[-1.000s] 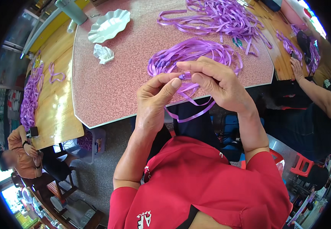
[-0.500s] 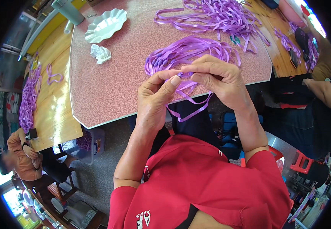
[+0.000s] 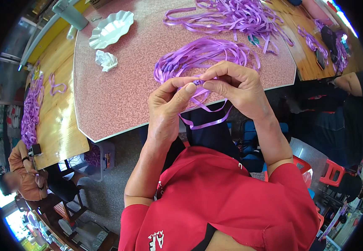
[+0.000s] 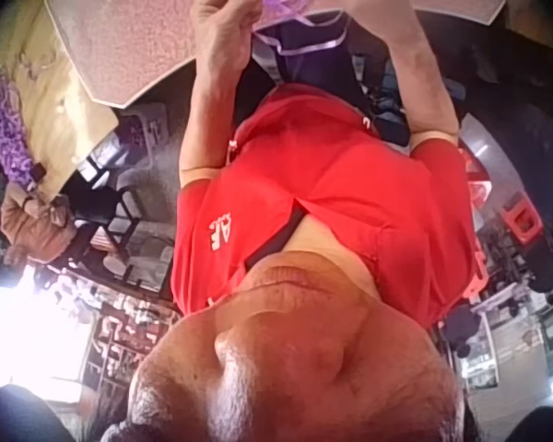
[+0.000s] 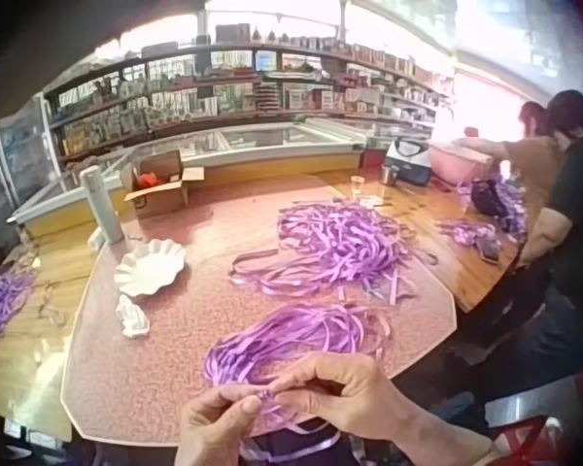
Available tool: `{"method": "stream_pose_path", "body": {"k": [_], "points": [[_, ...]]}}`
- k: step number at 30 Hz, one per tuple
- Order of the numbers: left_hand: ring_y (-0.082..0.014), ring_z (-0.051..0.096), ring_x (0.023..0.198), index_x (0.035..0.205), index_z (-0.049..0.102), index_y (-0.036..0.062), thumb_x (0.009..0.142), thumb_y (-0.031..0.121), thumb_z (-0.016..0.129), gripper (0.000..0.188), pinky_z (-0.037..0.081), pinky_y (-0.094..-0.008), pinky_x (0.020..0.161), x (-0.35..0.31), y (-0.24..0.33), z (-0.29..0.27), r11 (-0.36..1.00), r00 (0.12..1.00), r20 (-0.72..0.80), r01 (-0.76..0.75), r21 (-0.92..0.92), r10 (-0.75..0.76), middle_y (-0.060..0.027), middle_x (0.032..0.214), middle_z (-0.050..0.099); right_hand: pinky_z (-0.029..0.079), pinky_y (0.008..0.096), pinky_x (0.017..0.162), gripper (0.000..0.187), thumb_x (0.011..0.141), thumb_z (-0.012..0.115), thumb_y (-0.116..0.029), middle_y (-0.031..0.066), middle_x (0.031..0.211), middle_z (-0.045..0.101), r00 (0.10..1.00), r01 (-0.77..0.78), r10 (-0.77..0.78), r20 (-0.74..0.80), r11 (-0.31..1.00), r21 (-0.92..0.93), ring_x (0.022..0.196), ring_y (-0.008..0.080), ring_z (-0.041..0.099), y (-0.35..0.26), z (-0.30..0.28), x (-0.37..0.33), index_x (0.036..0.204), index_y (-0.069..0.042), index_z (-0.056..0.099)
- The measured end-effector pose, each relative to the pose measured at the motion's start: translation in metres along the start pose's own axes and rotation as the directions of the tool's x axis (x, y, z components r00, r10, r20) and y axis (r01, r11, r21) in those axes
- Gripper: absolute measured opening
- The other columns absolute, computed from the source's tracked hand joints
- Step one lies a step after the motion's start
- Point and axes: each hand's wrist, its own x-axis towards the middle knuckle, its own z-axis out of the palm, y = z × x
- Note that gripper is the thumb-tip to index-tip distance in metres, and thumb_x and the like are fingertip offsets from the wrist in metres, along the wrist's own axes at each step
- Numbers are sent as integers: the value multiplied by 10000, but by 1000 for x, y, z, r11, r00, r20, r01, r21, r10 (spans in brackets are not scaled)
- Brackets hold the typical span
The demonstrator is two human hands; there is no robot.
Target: Tying knots in purple plastic strips at a factory workbench.
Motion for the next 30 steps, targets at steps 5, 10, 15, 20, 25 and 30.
{"method": "stream_pose_path", "body": {"k": [5, 10, 15, 20, 25, 30], "points": [[-29, 564, 793, 1028, 691, 2, 899, 99, 709, 163, 436, -176, 687, -2, 4, 3, 995, 999, 16, -40, 87, 38, 0, 911, 665, 493, 222, 742, 134, 865, 684, 40, 37, 942, 659, 996, 87, -87, 37, 996, -24, 860, 90, 611, -2, -3, 0, 988, -10, 705], [-37, 585, 843, 1037, 682, -5, 911, 83, 694, 154, 460, -180, 745, -3, 4, 3, 993, 997, 43, -70, 93, 66, -14, 945, 673, 480, 223, 722, 129, 862, 688, 40, 37, 934, 655, 994, 93, -93, 54, 996, 14, 841, 89, 600, -3, -3, 1, 980, -9, 708], [-16, 538, 803, 1028, 681, 1, 923, 85, 683, 134, 422, -161, 724, -5, -2, 8, 985, 988, 4, -156, 74, 156, 26, 888, 631, 427, 181, 603, 118, 867, 686, 51, 32, 938, 647, 989, 133, -122, -85, 983, 130, 749, 41, 552, 1, 12, -3, 974, 3, 702], [-12, 460, 744, 1008, 672, -13, 934, 61, 662, 104, 369, -167, 673, -5, -3, 15, 938, 955, -4, -290, 191, 296, 54, 829, 528, 395, 169, 544, 129, 868, 682, 58, 45, 952, 644, 960, 257, -242, -138, 962, 97, 690, 27, 533, 7, 18, -2, 982, 1, 705], [-14, 456, 752, 1010, 671, -15, 937, 40, 650, 93, 365, -167, 666, -5, -2, 12, 922, 946, 38, -323, 212, 322, 40, 845, 534, 417, 173, 535, 131, 873, 675, 55, 65, 957, 647, 959, 282, -277, -58, 953, 112, 661, 49, 555, 6, 11, 1, 989, 4, 705], [-15, 466, 755, 1004, 667, -19, 943, 39, 642, 88, 364, -167, 658, -3, -7, 10, 888, 926, 62, -375, 265, 372, 35, 856, 550, 504, 202, 567, 130, 873, 673, 50, 87, 960, 660, 980, 195, -182, -85, 962, 191, 676, 84, 608, 13, 18, 0, 992, 4, 702]]}}
